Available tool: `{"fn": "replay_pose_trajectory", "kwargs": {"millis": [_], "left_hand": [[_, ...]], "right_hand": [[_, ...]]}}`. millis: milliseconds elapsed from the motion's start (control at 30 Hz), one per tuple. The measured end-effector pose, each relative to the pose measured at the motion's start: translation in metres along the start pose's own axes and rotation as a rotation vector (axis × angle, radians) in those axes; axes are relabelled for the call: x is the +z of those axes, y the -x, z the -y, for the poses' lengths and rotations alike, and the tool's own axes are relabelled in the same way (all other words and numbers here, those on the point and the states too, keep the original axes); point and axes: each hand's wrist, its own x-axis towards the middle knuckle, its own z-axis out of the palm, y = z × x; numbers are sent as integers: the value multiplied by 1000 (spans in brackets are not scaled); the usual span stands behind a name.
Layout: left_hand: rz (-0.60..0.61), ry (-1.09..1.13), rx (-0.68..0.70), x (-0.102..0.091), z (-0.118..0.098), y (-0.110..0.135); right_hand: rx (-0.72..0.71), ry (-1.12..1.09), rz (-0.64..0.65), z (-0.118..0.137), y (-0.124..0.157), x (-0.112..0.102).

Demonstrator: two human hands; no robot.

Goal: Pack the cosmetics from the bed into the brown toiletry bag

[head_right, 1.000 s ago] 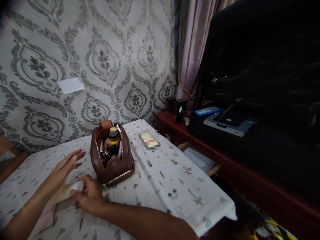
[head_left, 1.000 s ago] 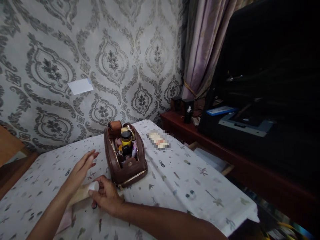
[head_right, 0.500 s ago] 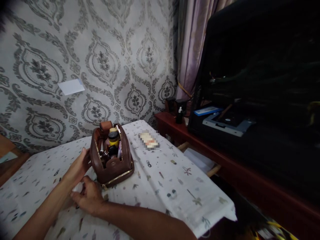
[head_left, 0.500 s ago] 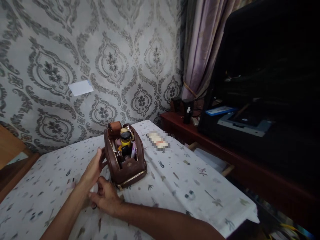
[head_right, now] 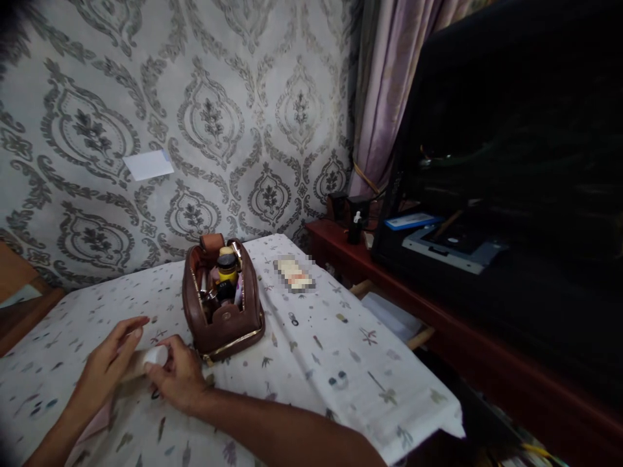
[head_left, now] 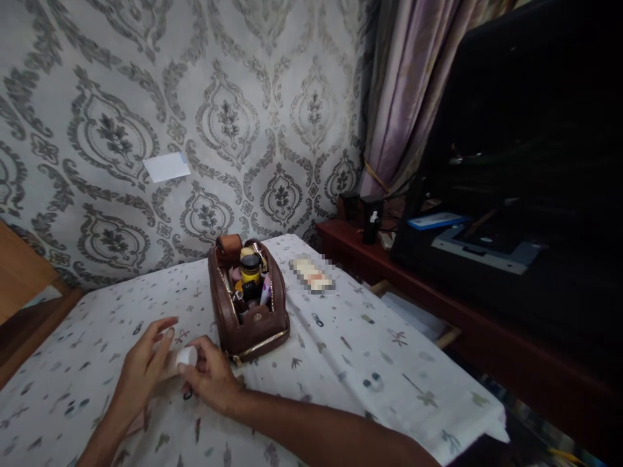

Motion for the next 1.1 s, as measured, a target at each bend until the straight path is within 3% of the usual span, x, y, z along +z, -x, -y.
{"fn": "replay_pose_trajectory", "kwargs": {"millis": [100,233,433,667,1100], "left_hand": [[-76,-83,-66,-9,13,10],[-166,-121,-134,-9,29,19],[-170,-78,-161,-9,40,22],[-181,-11,-144,-4,52,24],[-234,212,-140,-5,45,26]], "right_hand": [[71,-37,-4,5,2,0],[63,-31,-27,7,3,0],[-21,-15,-60,7,3,-1],[-23,-108,-62,4,0,1],[-1,-164,-44,19,3,3]]}}
